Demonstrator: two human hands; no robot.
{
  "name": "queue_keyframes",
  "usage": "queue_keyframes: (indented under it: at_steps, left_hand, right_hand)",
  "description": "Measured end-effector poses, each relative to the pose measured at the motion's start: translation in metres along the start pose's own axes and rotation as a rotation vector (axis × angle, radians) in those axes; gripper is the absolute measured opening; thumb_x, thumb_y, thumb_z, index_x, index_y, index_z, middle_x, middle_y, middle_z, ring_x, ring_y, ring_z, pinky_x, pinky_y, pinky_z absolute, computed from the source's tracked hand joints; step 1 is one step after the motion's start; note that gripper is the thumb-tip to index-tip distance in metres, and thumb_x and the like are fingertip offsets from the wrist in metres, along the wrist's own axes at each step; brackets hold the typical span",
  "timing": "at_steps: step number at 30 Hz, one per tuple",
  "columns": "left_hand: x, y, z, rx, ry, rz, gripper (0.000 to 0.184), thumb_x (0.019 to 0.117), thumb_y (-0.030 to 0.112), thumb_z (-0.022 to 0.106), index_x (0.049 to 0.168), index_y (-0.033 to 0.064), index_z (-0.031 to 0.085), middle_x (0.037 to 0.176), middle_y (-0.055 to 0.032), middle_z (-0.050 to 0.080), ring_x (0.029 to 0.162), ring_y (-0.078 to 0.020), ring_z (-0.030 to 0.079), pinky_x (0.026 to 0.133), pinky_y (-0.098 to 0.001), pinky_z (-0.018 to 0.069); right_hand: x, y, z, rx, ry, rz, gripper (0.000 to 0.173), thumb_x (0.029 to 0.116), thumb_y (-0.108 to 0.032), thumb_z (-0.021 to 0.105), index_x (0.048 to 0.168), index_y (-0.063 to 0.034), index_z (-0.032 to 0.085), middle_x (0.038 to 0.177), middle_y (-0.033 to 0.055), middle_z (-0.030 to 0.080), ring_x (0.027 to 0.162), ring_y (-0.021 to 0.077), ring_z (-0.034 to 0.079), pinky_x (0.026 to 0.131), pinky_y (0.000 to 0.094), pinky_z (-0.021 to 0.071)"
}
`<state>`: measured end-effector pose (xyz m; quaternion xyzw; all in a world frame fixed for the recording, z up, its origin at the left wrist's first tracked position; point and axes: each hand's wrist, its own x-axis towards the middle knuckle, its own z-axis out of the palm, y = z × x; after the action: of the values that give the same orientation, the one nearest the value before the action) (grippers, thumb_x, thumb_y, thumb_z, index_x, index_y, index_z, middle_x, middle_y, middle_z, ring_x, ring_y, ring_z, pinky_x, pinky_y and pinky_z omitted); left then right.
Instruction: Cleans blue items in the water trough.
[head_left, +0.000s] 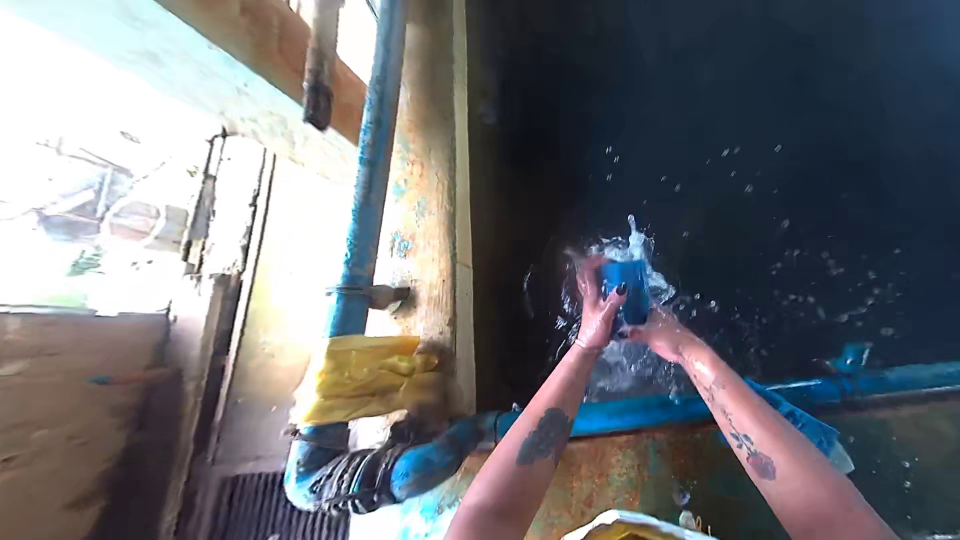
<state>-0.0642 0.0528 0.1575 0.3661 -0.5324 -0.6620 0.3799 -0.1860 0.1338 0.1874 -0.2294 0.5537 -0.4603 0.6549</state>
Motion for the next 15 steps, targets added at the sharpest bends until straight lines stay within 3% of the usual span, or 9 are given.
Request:
queue_keyframes:
  at_steps: [2,4,5,7,9,10,11,12,15]
  left_hand:
    - [-0.002,0.027,-0.003,0.029,-0.116,0.081,0.108,0.0706,0.068,0.079,0.152,0.0107,0.035,0.156,-0.0108,0.041,0.134,-0.0195,0.051,0.106,-0.0408,0.0498]
    - [-0.001,0.061,-0.005,0.1,-0.248,0.177,0.124,0.0666,0.061,0.087,0.156,0.0005,0.027,0.162,-0.0198,0.031,0.142,-0.0241,0.045,0.113,-0.0402,0.0455]
    - [0.0,0.077,-0.002,0.147,-0.316,0.208,0.121,0.0676,0.053,0.089,0.157,-0.0012,0.027,0.162,-0.0207,0.032,0.142,-0.023,0.045,0.114,-0.0385,0.0449]
    - [-0.005,0.094,0.008,0.24,-0.381,0.247,0.084,0.0725,0.032,0.087,0.142,-0.0009,0.054,0.146,-0.0157,0.056,0.13,-0.02,0.058,0.11,-0.0381,0.0498]
    - [-0.011,0.096,0.018,0.272,-0.421,0.37,0.044,0.0809,0.026,0.077,0.118,0.0029,0.071,0.131,-0.011,0.068,0.131,-0.0226,0.059,0.117,-0.0458,0.0432]
    - [-0.015,0.096,0.022,0.249,-0.453,0.415,0.037,0.0835,0.024,0.074,0.114,0.0046,0.073,0.127,-0.0088,0.071,0.131,-0.0232,0.06,0.12,-0.0492,0.0385]
    - [-0.021,0.099,0.025,0.2,-0.492,0.419,0.033,0.0849,0.021,0.073,0.113,0.0045,0.072,0.122,-0.0079,0.073,0.127,-0.0226,0.062,0.119,-0.0485,0.0403]
    - [-0.027,0.102,0.027,0.157,-0.531,0.397,0.031,0.0852,0.018,0.073,0.112,0.0033,0.071,0.117,-0.0081,0.074,0.12,-0.0213,0.067,0.113,-0.0449,0.0482]
    - [-0.046,0.107,0.031,0.155,-0.603,0.322,0.033,0.0818,0.01,0.074,0.112,-0.0006,0.066,0.111,-0.0066,0.071,0.106,-0.0123,0.067,0.098,-0.0335,0.0551]
  right_hand:
    - [-0.022,-0.013,0.002,-0.128,0.013,-0.111,0.075,0.0719,0.003,0.083,0.138,0.0054,0.047,0.121,0.0126,0.067,0.109,0.0135,0.067,0.096,0.0318,0.0579]
    - [-0.048,-0.034,0.003,-0.43,0.024,-0.191,0.079,0.0744,-0.006,0.085,0.143,0.0071,0.047,0.127,0.0187,0.066,0.116,0.0204,0.065,0.104,0.038,0.0532]
    - [-0.057,-0.044,0.004,-0.563,0.016,-0.242,0.077,0.0773,-0.009,0.085,0.143,0.0071,0.048,0.129,0.0208,0.066,0.12,0.0238,0.064,0.108,0.041,0.0507]
    - [-0.072,-0.051,0.008,-0.654,0.005,-0.303,0.072,0.0798,-0.01,0.085,0.141,0.0073,0.052,0.134,0.0229,0.064,0.127,0.0273,0.061,0.113,0.0438,0.0453]
    - [-0.081,-0.043,0.013,-0.491,-0.001,-0.379,0.067,0.0755,-0.006,0.086,0.135,0.0054,0.057,0.127,0.016,0.068,0.12,0.0185,0.064,0.109,0.0382,0.05]
    - [-0.087,-0.041,0.018,-0.354,-0.001,-0.406,0.063,0.0736,0.0,0.085,0.13,0.0052,0.059,0.12,0.0114,0.071,0.113,0.0131,0.066,0.103,0.035,0.0536]
    - [-0.093,-0.037,0.024,-0.246,0.002,-0.433,0.06,0.0724,0.003,0.083,0.127,0.0048,0.06,0.115,0.0075,0.072,0.108,0.0093,0.067,0.099,0.0325,0.0558]
    - [-0.099,-0.034,0.027,-0.2,0.024,-0.458,0.059,0.0718,0.005,0.082,0.126,0.0053,0.059,0.113,0.0062,0.072,0.105,0.0074,0.067,0.097,0.0309,0.0566]
    - [-0.11,-0.024,0.027,-0.505,0.167,-0.517,0.061,0.0781,-0.013,0.085,0.13,0.0077,0.06,0.123,0.0135,0.07,0.115,0.0136,0.065,0.104,0.0325,0.0514]
